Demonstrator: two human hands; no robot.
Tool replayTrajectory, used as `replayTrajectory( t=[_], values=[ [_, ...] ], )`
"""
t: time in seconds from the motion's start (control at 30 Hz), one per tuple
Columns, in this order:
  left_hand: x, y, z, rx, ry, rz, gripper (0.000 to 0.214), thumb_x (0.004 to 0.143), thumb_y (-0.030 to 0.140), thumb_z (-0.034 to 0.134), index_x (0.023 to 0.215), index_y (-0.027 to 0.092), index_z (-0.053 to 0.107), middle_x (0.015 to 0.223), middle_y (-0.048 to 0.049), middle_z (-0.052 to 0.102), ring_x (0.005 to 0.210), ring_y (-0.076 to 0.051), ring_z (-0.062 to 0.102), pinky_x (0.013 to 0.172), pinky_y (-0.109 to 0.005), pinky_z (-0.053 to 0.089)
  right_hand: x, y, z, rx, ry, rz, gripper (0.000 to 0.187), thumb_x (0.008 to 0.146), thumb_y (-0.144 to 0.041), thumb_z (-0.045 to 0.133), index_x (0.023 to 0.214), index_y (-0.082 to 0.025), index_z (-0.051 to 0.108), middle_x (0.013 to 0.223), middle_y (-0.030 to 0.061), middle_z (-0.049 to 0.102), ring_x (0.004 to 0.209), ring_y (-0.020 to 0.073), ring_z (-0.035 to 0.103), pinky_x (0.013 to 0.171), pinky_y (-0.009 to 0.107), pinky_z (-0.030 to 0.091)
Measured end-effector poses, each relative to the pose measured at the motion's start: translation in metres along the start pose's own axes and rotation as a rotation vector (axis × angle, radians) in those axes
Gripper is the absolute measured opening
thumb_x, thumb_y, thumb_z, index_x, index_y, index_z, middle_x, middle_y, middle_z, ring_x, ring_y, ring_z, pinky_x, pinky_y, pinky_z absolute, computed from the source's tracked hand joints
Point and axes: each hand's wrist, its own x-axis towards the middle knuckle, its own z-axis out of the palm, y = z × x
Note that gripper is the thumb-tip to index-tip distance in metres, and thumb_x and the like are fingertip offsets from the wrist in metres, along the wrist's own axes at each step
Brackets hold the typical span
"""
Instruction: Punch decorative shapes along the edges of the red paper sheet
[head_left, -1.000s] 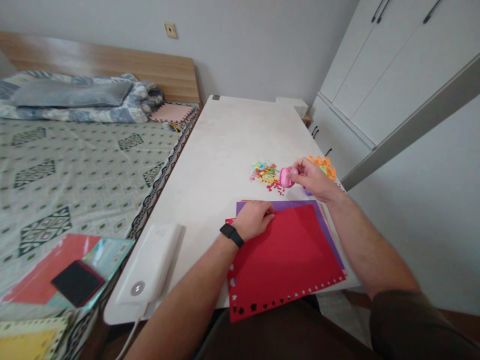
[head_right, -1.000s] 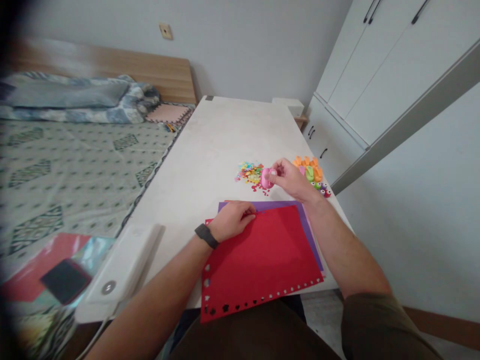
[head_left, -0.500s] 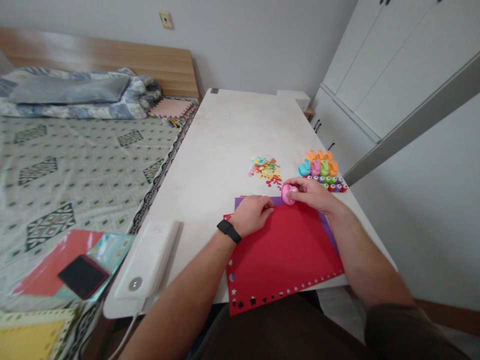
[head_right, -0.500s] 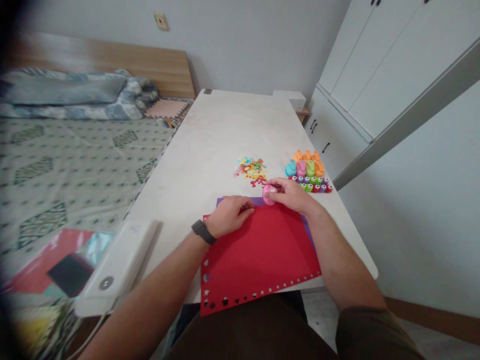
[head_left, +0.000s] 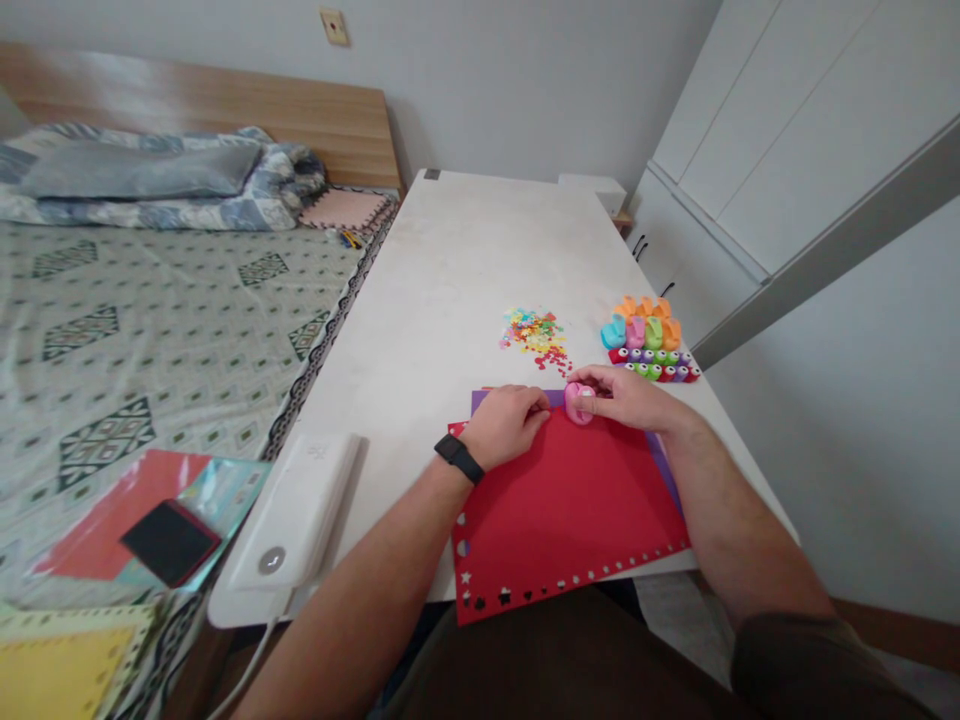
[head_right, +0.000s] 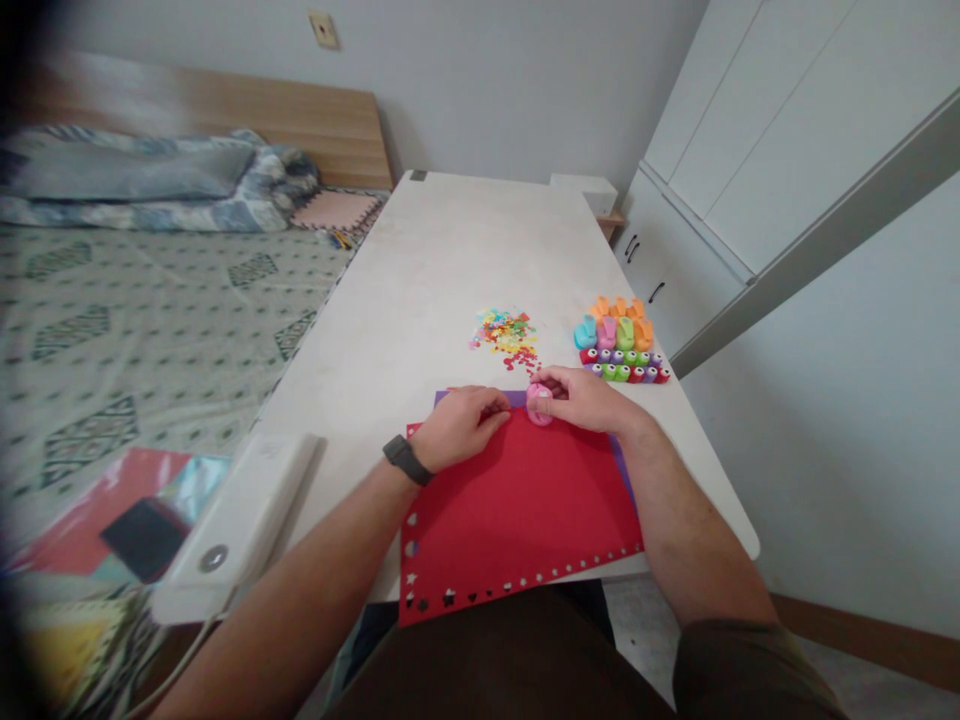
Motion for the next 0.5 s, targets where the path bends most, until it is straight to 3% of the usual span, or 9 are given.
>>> replayTrajectory(
  t=[0.17,0.5],
  values=[
    [-0.0003,-0.0003,-0.0005,0.001,0.006,-0.003,0.009,0.095,0.022,0.061,0.095,0.020,0.069,0.088,-0.0046,0.072,0.085,-0.019,0.066,0.078,-0.030,0.049,-0.0004,0.0040,-0.0007,-0.060,-0.007,0.022,0.041,0.088,-0.047,0.073,0.121,-0.022,0.070,0.110,0.0066,0.075,0.099,0.0244,0.070,0.091,0.038,0.054],
    [-0.0011,0.0012,-0.0020,0.001,0.007,-0.015,0.010,0.095,0.023,0.061,0.094,0.020,0.070,0.088,-0.0050,0.072,0.084,-0.019,0.066,0.079,-0.031,0.050,-0.0017,0.0019,-0.0016,-0.022,-0.057,0.010,0.040,0.088,-0.048,0.073,0.117,-0.020,0.070,0.103,0.0044,0.074,0.091,0.0215,0.068,0.084,0.035,0.053]
  ],
)
